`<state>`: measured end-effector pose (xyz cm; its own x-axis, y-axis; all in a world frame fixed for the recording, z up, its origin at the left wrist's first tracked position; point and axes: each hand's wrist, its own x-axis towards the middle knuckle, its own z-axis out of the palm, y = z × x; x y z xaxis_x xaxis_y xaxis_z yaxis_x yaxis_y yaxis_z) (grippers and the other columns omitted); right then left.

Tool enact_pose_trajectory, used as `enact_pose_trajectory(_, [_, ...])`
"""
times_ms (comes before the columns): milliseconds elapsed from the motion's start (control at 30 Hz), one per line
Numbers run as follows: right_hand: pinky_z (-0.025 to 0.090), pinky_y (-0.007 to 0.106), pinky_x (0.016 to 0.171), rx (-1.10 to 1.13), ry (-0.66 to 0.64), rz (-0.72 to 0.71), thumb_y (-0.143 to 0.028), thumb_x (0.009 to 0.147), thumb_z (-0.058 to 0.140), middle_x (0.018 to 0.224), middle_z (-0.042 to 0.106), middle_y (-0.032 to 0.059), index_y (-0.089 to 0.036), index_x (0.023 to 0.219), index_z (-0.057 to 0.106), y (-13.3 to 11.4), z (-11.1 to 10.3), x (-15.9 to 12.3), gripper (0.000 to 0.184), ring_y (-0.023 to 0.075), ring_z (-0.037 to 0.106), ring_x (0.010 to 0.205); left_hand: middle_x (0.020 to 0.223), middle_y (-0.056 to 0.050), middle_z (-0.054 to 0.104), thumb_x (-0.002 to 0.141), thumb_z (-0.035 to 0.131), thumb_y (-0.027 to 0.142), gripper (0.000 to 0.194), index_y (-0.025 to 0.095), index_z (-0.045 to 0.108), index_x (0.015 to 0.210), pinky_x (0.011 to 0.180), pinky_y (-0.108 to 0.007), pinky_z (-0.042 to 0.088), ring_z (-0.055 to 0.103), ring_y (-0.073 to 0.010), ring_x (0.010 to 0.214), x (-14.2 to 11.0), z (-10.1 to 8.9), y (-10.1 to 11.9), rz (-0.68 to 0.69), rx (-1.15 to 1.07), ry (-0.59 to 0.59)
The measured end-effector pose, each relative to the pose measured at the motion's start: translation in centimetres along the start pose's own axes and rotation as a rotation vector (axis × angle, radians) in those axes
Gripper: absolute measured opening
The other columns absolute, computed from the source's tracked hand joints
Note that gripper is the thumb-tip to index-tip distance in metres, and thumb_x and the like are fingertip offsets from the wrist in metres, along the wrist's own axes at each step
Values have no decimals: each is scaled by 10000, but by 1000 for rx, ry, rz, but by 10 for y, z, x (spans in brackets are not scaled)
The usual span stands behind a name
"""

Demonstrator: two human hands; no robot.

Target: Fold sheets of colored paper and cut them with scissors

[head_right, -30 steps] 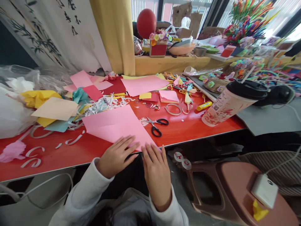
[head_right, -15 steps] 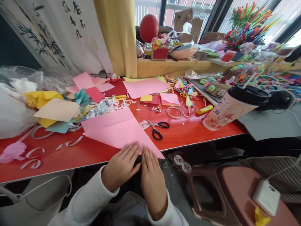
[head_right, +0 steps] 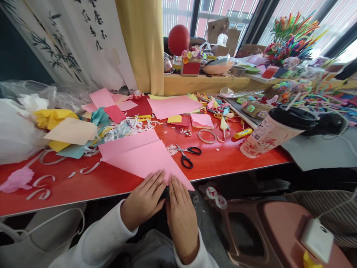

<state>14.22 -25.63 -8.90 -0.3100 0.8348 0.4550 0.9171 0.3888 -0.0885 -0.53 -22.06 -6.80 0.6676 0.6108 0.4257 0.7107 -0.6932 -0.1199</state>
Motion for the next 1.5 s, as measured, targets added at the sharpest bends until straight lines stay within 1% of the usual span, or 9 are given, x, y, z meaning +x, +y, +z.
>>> enact_pose_trajectory(267, [359, 381, 1012, -36, -52, -24, -123, 857, 364, 1398, 377, 92, -110, 1346, 365, 3, -2, 0, 489, 213, 347, 1283, 1301, -177, 486, 816, 475, 431, 554, 26, 502, 1194, 1011, -402, 378, 428, -286, 1227, -1, -4, -9, -48, -76, -15])
enact_pose_trajectory(433, [354, 357, 1006, -38, -58, -25, -192, 884, 393, 1402, 373, 70, -114, 1355, 349, 2, -6, 2, 479, 198, 350, 1282, 1306, -130, 495, 809, 426, 567, 644, 56, 507, 1193, 1005, -404, 375, 434, -264, 1225, -10, -11, -28, -97, -21, -39])
enact_pose_trajectory(600, [362, 342, 982, -37, -22, -20, -212, 893, 388, 1392, 388, 69, -114, 1355, 347, 0, -6, 4, 474, 194, 379, 1265, 1300, -96, 508, 844, 408, 517, 560, 106, 500, 1214, 1003, -401, 361, 446, -236, 1218, -27, -21, -51, -130, 89, -54])
enact_pose_trajectory(867, [349, 336, 966, -81, -14, -4, -232, 903, 370, 1377, 410, 55, -123, 1343, 370, -3, -8, 6, 453, 191, 420, 1237, 1258, -78, 549, 840, 392, 543, 569, 121, 526, 1196, 1060, -532, 188, 439, -302, 1210, -61, -32, -81, -224, 214, -73])
enact_pose_trajectory(967, [345, 326, 966, -66, -10, -15, -223, 903, 366, 1371, 419, 49, -126, 1338, 377, -3, -9, 7, 446, 183, 430, 1229, 1229, -75, 574, 885, 339, 485, 546, 115, 456, 1269, 1066, -513, 199, 463, -274, 1195, -68, -30, -83, -289, 202, -65])
enact_pose_trajectory(1100, [341, 321, 963, -51, -4, -31, -205, 904, 363, 1361, 433, 50, -122, 1325, 396, -3, -10, 8, 430, 177, 442, 1218, 1236, -90, 566, 914, 313, 380, 462, 110, 477, 1252, 1029, -447, 305, 480, -255, 1184, -73, -26, -83, -331, 194, -50])
enact_pose_trajectory(1267, [286, 338, 1008, 20, -14, -24, -188, 909, 359, 1356, 440, 31, -165, 1318, 410, -3, -14, 10, 413, 168, 436, 1225, 1315, -83, 491, 898, 346, 338, 416, 182, 486, 1257, 998, -478, 335, 441, -274, 1220, -77, -30, -86, -249, 174, -97])
enact_pose_trajectory(1400, [183, 363, 1078, 116, 13, 24, -197, 920, 366, 1297, 513, -3, -238, 1292, 440, 1, -16, 12, 382, 144, 487, 1176, 1310, -82, 497, 876, 405, 365, 419, 222, 488, 1260, 998, -502, 331, 436, -281, 1224, -76, -34, -87, -272, 174, -102])
enact_pose_trajectory(1500, [160, 385, 1094, 162, 75, -20, -196, 921, 383, 1218, 584, -5, -255, 1244, 492, 9, -13, 14, 346, 134, 540, 1112, 1296, -93, 512, 870, 417, 352, 418, 233, 485, 1266, 996, -530, 320, 440, -298, 1218, -74, -37, -85, -280, 200, -140])
